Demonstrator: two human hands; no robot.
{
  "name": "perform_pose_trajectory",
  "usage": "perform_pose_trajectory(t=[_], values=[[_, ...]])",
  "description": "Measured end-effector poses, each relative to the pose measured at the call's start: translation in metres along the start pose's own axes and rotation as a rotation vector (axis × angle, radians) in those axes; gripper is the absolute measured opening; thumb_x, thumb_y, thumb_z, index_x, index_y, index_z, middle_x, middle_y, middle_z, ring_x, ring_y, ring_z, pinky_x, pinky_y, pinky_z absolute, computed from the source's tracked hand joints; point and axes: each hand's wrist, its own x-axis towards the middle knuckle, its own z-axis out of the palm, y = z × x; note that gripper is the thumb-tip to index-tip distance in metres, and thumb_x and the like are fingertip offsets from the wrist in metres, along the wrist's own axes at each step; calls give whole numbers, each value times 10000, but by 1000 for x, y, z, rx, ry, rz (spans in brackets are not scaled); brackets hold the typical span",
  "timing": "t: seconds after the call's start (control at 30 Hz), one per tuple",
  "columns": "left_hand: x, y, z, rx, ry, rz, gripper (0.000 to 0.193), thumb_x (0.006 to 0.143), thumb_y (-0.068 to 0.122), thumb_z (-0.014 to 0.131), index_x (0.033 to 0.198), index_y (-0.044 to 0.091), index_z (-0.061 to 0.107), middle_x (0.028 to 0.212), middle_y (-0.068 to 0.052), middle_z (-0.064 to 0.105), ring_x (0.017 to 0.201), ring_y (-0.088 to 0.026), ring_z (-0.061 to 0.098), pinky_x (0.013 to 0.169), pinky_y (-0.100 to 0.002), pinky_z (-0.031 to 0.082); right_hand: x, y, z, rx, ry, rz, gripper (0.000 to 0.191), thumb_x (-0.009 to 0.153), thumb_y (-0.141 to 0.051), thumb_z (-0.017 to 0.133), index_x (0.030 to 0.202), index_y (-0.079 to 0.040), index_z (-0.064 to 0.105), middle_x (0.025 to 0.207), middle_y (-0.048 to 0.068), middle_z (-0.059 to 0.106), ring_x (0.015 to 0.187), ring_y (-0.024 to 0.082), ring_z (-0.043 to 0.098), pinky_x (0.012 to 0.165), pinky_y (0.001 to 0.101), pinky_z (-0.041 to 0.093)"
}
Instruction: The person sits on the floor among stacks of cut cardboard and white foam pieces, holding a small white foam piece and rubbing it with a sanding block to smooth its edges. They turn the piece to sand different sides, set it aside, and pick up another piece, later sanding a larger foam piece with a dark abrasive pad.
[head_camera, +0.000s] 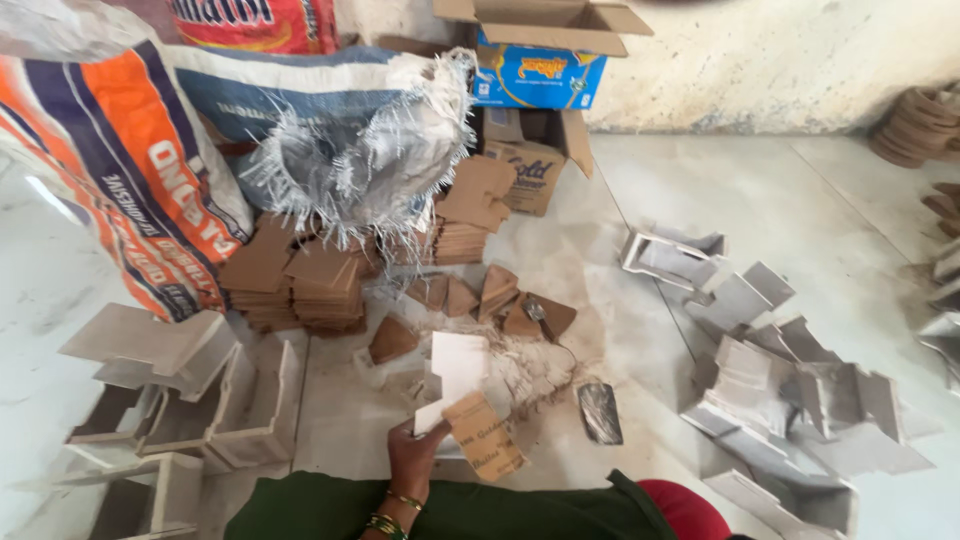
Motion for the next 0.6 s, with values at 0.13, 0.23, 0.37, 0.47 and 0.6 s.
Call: perform_pose_trajectory(t=[0.13,0.23,0.37,0.47,0.6], values=[[-6,5,-1,5,-43,55,293,769,128,847,977,-75,806,846,-49,781,703,-83,657,603,-270,513,-1,20,4,45,17,75,334,804,-93,724,1127,-60,646,1107,106,713,1088,320,682,1036,463,527],[-6,8,2,65,-10,18,288,760,131,852,977,-57,816,806,-47,766,650,-88,621,540,-285,458,-21,28,15,64,14,146,346,801,-100,728,1135,-60,644,1115,107,710,1093,322,679,1037,464,525],[-6,10,3,111,18,-38,283,762,133,847,973,-54,822,754,-55,732,566,-110,551,467,-293,399,-61,37,29,78,15,249,363,798,-108,732,1146,-61,641,1126,109,705,1101,324,674,1037,466,522],[-10,12,1,54,-41,65,284,764,143,844,964,-54,807,797,-43,783,638,-68,651,512,-250,479,-84,44,34,77,13,315,375,795,-115,735,1154,-61,638,1134,111,702,1106,326,671,1038,467,520],[-13,17,1,35,-30,28,281,774,128,838,983,-58,805,823,-52,776,671,-88,652,544,-274,486,-103,49,37,77,17,369,392,792,-123,740,1165,-62,635,1144,113,698,1114,328,666,1039,468,517]])
